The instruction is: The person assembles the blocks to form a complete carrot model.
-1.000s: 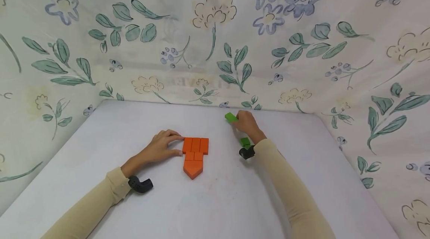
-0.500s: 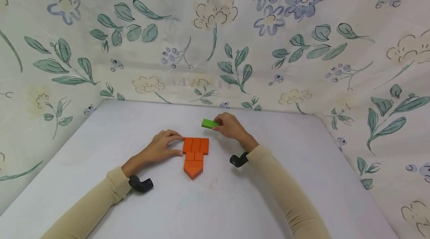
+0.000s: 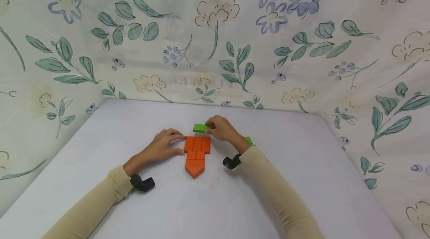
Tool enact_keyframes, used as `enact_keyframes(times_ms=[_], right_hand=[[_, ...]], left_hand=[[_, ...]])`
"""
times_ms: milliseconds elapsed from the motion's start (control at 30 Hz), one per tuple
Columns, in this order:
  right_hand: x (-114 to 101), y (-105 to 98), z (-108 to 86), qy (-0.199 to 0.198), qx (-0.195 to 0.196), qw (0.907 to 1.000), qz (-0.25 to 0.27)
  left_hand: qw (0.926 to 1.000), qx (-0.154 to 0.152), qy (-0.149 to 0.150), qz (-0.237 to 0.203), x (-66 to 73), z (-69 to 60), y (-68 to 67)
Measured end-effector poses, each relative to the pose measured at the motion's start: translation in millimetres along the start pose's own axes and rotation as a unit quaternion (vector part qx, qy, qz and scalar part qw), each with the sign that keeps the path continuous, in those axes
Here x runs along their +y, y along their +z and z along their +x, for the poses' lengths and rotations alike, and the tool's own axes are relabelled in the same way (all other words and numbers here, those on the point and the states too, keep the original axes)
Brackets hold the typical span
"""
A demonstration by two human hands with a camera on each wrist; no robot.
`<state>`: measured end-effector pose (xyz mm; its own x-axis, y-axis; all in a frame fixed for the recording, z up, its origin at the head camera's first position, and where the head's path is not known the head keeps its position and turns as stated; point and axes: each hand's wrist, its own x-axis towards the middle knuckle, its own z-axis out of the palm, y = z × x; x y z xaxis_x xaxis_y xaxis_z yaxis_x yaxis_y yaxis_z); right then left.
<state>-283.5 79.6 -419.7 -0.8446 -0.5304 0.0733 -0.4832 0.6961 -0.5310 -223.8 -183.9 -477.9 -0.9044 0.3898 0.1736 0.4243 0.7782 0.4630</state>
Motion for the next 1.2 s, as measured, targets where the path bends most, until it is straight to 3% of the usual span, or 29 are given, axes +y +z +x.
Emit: enact_keyframes(times_ms=[267,633,1200], right_hand=[[-2,8,7.0,0.036,-0.041,0.9985,-0.001],[1,6,14.1,0.045,-0.094,0.9945,-0.005],[1,7,13.7,0.036,-0.101,0.9942,0.000]], left_hand=[[1.0000,-0.001,0.004,-0.008,-3.2,0.5,1.6],[1.0000,0.000,0.003,-0.008,-2.5,-0.2,2.7],[1.0000,-0.003,-0.005,-0.002,-0.9,1.0,2.1]])
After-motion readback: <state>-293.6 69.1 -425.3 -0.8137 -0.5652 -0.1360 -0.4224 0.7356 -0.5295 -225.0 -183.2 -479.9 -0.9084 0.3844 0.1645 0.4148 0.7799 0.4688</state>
